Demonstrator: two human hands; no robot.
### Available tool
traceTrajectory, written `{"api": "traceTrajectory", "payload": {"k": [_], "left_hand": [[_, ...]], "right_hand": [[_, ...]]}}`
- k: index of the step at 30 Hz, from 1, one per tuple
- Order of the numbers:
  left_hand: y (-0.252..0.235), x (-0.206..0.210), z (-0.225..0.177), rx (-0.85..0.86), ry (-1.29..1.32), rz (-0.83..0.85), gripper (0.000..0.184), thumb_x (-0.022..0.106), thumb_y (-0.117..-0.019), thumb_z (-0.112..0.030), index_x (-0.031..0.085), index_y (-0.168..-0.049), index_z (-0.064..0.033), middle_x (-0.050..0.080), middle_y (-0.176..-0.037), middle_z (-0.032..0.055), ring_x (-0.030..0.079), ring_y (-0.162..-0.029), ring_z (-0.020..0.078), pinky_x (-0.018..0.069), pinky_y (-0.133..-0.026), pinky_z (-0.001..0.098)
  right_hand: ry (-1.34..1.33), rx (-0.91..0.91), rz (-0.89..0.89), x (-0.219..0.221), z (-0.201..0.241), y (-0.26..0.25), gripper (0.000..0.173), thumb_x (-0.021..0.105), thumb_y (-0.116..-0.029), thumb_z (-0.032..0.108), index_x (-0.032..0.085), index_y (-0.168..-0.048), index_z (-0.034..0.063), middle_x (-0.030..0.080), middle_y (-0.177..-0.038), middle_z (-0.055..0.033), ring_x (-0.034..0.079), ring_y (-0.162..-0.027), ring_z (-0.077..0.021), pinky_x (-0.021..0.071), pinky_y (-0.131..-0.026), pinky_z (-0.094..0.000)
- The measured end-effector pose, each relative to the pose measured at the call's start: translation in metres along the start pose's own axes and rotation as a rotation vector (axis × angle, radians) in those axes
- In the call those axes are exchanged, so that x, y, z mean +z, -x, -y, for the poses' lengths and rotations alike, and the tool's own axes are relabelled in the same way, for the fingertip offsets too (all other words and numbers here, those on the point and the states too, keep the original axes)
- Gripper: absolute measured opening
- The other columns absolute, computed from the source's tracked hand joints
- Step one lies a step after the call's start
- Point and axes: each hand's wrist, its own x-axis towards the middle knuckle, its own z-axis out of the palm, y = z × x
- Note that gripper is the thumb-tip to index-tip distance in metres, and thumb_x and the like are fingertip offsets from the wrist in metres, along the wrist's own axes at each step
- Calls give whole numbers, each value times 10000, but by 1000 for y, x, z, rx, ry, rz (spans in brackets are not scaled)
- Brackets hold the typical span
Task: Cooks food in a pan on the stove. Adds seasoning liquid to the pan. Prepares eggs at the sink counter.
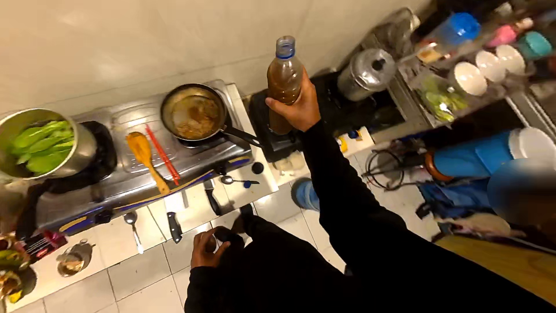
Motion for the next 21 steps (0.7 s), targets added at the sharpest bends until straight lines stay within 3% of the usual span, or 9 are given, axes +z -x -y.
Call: {"api": "traceTrajectory", "payload": {"k": [2, 5, 8, 10, 13, 16, 21], "left_hand": [[0, 4, 2, 50, 26, 77, 637, 926, -661, -278, 711, -1180, 23, 661, -1118, 251, 650, -952, 310, 552, -826, 468], [-4, 6, -8, 85, 19, 218, 611, 931, -669, -228, 711, -1180, 27, 666, -1151, 273, 660, -1031, 361, 555, -897, 507], [-16, 13, -25, -2, -30, 381, 614, 930, -707, -222, 697, -1230, -1, 626, -1262, 282, 636, -1143, 386, 538, -976, 539], [-18, 24, -28, 24, -23, 439, 628, 922, -715, -279, 693, -1237, -13, 624, -1271, 270, 637, -1148, 374, 546, -964, 539], [-26, 36, -38, 81, -4, 417, 646, 915, -717, -354, 698, -1234, -32, 625, -1275, 246, 641, -1139, 341, 565, -938, 504], [-42, 39, -57, 105, -18, 325, 707, 912, -704, -436, 694, -1256, -52, 599, -1314, 252, 649, -1114, 334, 587, -874, 484], [-77, 42, -68, 107, -123, 107, 895, 948, -612, -508, 658, -1337, -70, 550, -1387, 273, 664, -1090, 342, 606, -820, 468]], "right_hand": [[-29, 53, -98, -27, 0, 28, 894, 898, -761, 276, 436, -1422, -109, 664, -1254, -174, 668, -1160, -159, 548, -1043, -323], [-49, 179, -225, -69, -4, 79, 903, 908, -739, 221, 422, -1437, -82, 661, -1270, -153, 667, -1170, -170, 562, -1044, -358], [-1, 280, -257, -94, -11, 133, 908, 909, -727, 208, 418, -1441, -64, 642, -1299, -142, 649, -1196, -165, 545, -1066, -357], [34, 328, -225, -93, -11, 173, 896, 906, -718, 197, 423, -1429, -61, 634, -1303, -141, 641, -1203, -159, 536, -1070, -348], [13, 408, -112, -58, -11, 226, 938, 920, -706, 173, 410, -1469, -20, 621, -1329, -145, 633, -1217, -181, 544, -1057, -396], [-88, 459, -15, 14, -17, 261, 919, 948, -651, 138, 462, -1410, -42, 654, -1272, -166, 660, -1175, -201, 571, -1020, -406], [-328, 489, 159, 136, -30, 291, 817, 920, -692, 181, 537, -1360, -91, 680, -1262, -197, 662, -1192, -215, 539, -1069, -388]]}}
